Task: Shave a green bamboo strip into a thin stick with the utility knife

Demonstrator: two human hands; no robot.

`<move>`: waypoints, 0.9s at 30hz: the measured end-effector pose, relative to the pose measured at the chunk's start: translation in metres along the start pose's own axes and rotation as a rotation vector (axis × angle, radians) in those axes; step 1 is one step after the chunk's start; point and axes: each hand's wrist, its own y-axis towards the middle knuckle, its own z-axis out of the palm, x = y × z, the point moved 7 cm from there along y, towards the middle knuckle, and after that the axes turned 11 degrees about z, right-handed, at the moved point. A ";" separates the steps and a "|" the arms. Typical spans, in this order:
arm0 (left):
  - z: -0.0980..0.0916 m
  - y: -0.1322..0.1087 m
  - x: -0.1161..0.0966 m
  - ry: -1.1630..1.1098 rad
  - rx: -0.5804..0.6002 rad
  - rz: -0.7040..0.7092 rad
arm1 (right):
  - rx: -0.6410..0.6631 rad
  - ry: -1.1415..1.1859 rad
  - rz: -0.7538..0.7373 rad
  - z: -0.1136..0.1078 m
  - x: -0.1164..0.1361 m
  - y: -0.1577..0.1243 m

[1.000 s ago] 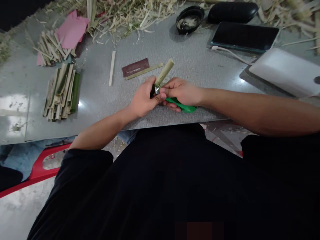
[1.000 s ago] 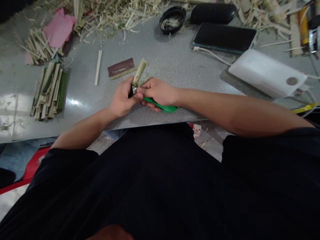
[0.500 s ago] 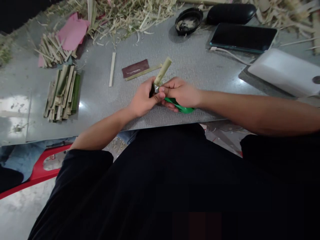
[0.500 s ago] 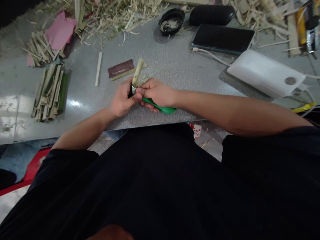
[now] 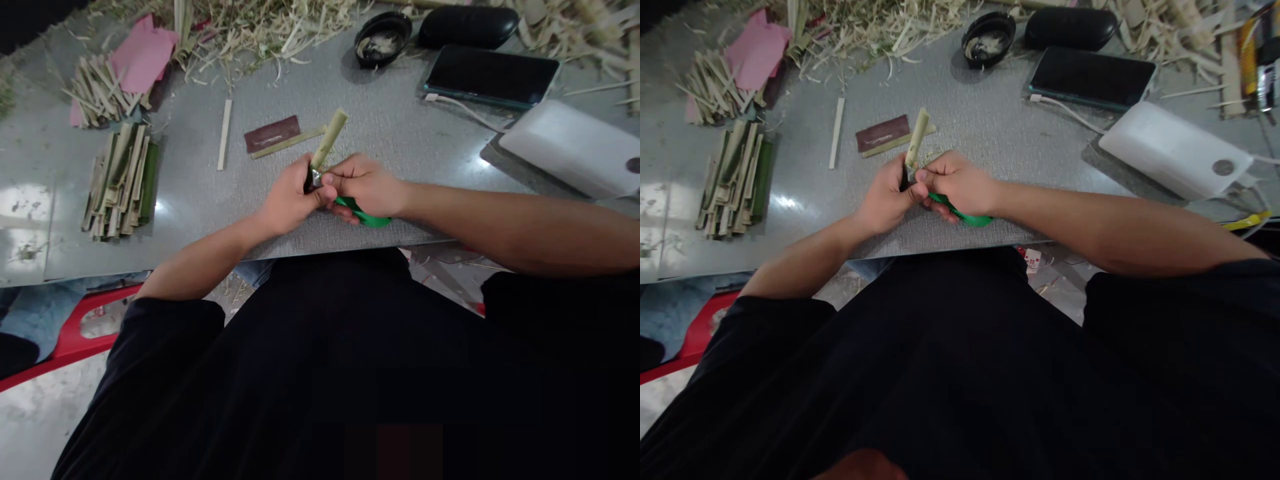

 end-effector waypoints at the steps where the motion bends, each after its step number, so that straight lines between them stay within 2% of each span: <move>1: 0.000 0.000 0.000 0.003 0.001 -0.008 | -0.008 0.003 -0.013 -0.001 0.001 -0.001; 7: -0.003 -0.001 -0.014 0.078 -0.070 -0.022 | -0.042 0.003 -0.004 -0.002 0.006 -0.005; 11: -0.001 -0.002 -0.019 0.064 -0.032 0.002 | 0.071 -0.002 0.065 0.004 0.002 -0.002; 13: 0.001 -0.003 -0.019 0.056 -0.023 0.009 | 0.100 -0.009 0.059 0.005 0.000 0.000; 17: 0.003 -0.005 -0.017 0.066 -0.034 0.005 | 0.076 -0.020 0.010 0.003 0.000 0.001; 23: -0.004 -0.003 -0.014 0.105 -0.049 -0.056 | -0.063 0.022 -0.032 -0.002 0.004 -0.004; 27: -0.006 -0.002 -0.003 0.065 -0.041 -0.046 | -0.002 0.038 -0.001 0.003 0.003 -0.001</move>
